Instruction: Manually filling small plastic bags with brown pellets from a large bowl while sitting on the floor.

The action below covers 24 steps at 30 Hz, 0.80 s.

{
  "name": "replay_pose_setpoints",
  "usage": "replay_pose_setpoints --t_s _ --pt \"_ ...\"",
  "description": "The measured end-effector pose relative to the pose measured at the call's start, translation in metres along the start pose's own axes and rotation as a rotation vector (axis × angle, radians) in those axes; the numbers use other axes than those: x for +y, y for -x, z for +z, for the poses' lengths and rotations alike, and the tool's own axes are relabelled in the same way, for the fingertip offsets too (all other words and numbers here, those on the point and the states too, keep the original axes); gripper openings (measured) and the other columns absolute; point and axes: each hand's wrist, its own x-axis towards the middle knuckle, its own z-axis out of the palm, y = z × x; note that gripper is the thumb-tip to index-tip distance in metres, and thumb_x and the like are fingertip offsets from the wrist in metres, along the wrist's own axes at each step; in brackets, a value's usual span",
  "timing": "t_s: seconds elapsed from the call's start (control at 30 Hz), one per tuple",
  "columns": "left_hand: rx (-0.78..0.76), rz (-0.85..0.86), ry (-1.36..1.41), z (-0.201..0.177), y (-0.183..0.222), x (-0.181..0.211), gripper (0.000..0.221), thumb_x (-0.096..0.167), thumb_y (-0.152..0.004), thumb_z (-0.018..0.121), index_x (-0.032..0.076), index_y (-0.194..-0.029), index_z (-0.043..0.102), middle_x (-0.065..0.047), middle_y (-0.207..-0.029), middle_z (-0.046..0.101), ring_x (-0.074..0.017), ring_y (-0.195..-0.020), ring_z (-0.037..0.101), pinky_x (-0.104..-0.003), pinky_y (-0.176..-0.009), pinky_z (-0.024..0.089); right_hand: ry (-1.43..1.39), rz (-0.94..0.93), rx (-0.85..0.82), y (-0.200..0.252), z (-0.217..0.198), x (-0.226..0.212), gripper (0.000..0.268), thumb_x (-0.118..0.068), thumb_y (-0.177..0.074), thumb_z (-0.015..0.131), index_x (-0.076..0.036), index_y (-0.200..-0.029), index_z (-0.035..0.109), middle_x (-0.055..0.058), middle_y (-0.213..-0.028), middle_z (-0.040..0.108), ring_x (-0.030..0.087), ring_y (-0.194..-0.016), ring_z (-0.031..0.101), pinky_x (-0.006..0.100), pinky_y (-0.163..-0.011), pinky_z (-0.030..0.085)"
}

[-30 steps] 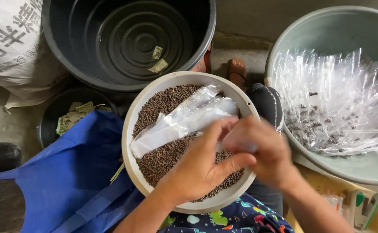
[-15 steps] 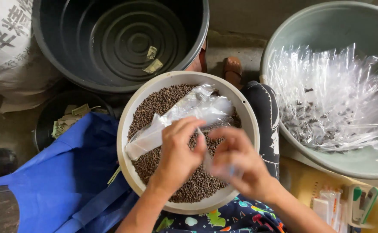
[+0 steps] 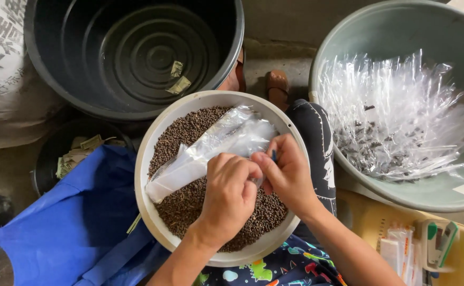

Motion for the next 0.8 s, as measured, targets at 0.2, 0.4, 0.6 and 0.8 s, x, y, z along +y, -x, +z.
replay_pose_setpoints --t_s 0.2,0.4,0.6,0.8 --pt "0.225 0.066 -0.177 -0.001 -0.004 -0.024 0.019 -0.004 -0.093 0.067 0.011 -0.104 0.062 -0.004 -0.1 0.066 -0.0199 -0.092 0.061 -0.036 -0.086 0.048 0.032 -0.098 -0.046 0.003 -0.004 0.021 0.011 -0.01 -0.1 0.062 0.0 -0.102 0.067 0.007 -0.049 0.059 0.011 -0.032 0.051 0.021 -0.035 0.04" --pt "-0.091 -0.226 0.417 -0.006 0.022 -0.005 0.017 0.007 -0.092 0.073 0.011 -0.105 0.064 -0.001 -0.082 0.072 -0.0133 -0.063 0.06 -0.027 -0.061 0.053 0.138 -0.028 -0.019 0.004 -0.031 0.025 0.008 -0.006 -0.085 0.078 -0.002 -0.092 0.079 0.007 -0.067 0.067 0.01 -0.056 0.056 0.024 -0.056 0.047" --pt "-0.122 -0.25 0.357 0.014 0.032 -0.042 0.013 0.004 -0.089 0.076 0.011 -0.097 0.069 -0.004 -0.082 0.073 -0.019 -0.071 0.066 -0.029 -0.063 0.054 -0.187 0.237 -0.159 0.026 -0.025 0.028 0.025 -0.021 -0.096 0.07 0.0 -0.083 0.073 0.002 -0.047 0.053 0.007 -0.04 0.043 0.022 -0.04 0.031" --pt "0.012 -0.405 0.539 -0.003 0.009 -0.024 0.008 0.011 -0.095 0.071 0.008 -0.089 0.074 -0.007 -0.071 0.071 -0.0145 -0.067 0.062 -0.03 -0.064 0.055 0.279 -0.025 -0.112 0.021 -0.012 0.015 0.023 -0.025 -0.1 0.062 -0.008 -0.097 0.076 0.005 -0.054 0.067 0.014 -0.052 0.057 0.028 -0.054 0.049"
